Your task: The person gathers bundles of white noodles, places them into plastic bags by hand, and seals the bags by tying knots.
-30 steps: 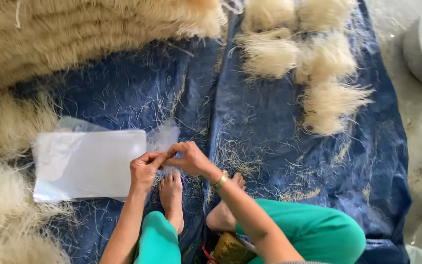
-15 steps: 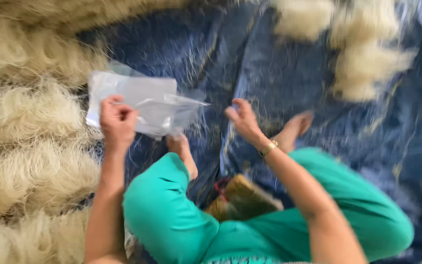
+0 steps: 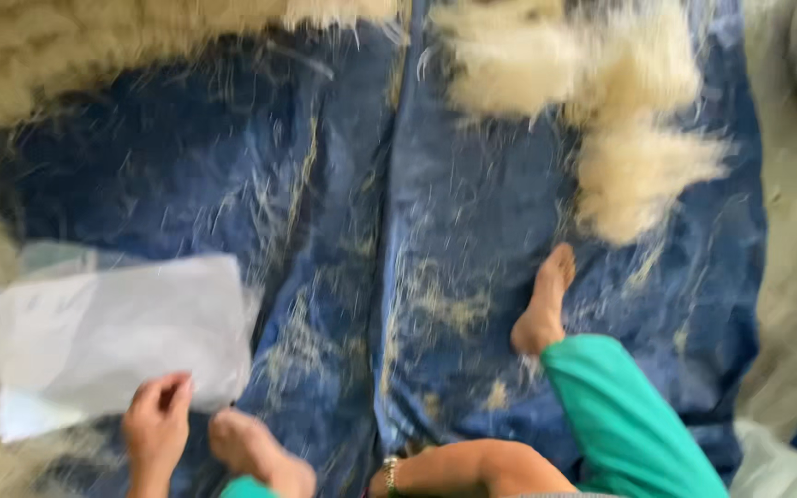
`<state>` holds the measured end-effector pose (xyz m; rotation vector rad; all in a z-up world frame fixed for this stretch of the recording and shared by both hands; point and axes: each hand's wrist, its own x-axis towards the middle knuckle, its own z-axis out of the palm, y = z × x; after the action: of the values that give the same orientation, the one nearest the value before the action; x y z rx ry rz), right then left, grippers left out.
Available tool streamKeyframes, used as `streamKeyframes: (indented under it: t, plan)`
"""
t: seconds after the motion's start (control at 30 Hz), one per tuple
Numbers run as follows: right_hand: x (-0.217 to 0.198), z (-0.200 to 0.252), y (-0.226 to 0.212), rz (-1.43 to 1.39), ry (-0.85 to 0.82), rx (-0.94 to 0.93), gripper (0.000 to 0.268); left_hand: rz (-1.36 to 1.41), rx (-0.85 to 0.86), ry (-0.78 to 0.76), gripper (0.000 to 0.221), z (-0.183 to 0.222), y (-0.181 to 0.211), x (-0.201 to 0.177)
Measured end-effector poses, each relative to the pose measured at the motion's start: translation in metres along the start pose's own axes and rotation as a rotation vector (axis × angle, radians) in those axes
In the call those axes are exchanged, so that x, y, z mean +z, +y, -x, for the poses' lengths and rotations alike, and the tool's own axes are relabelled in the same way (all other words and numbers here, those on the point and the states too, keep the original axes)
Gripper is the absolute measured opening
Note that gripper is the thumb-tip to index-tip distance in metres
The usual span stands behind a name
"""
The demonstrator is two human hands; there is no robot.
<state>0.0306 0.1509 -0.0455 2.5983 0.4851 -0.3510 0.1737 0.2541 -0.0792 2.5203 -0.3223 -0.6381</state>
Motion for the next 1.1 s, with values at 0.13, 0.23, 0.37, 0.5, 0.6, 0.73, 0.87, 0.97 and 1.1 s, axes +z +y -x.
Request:
streamKeyframes:
  t: [0.13,0.23,0.37,0.5,0.6,0.73,0.87,0.97,1.1]
  plan:
    - [-0.008,-0.010,0.038,-0.303,0.022,-0.217,0.023,0.026,0.067,0.018,0.014,-0.009,0.023,-0.014]
    - [-0.019,-0.019,0.059,-0.298,0.034,-0.295,0.021,0.058,0.070,0.066,0.015,-0.032,0.032,-0.035]
    - [-0.035,-0.016,0.073,-0.338,-0.061,-0.468,0.042,-0.100,0.330,0.328,0.008,-0.022,0.039,-0.061]
    - [0.005,0.069,0.079,0.282,-0.207,-0.772,0.120,-0.086,0.298,0.505,0.006,0.010,0.047,-0.075]
    - [0.185,0.217,0.095,0.284,-0.702,1.156,0.027,-0.019,0.217,0.581,0.009,0.041,0.053,-0.085]
    - [0.215,0.152,0.141,-0.226,-0.402,0.206,0.050,0.079,0.094,0.747,0.012,0.080,0.069,-0.084]
    - [0.152,0.111,0.199,-0.664,-0.920,-0.456,0.031,0.368,0.026,0.872,0.014,0.081,0.095,-0.091]
    - [0.097,0.074,0.277,-1.592,0.291,-0.303,0.017,0.305,0.118,0.843,0.010,0.067,0.149,-0.132]
    - [-0.010,0.096,0.302,-1.816,0.636,-0.095,0.011,0.295,0.180,0.756,0.013,0.058,0.211,-0.149]
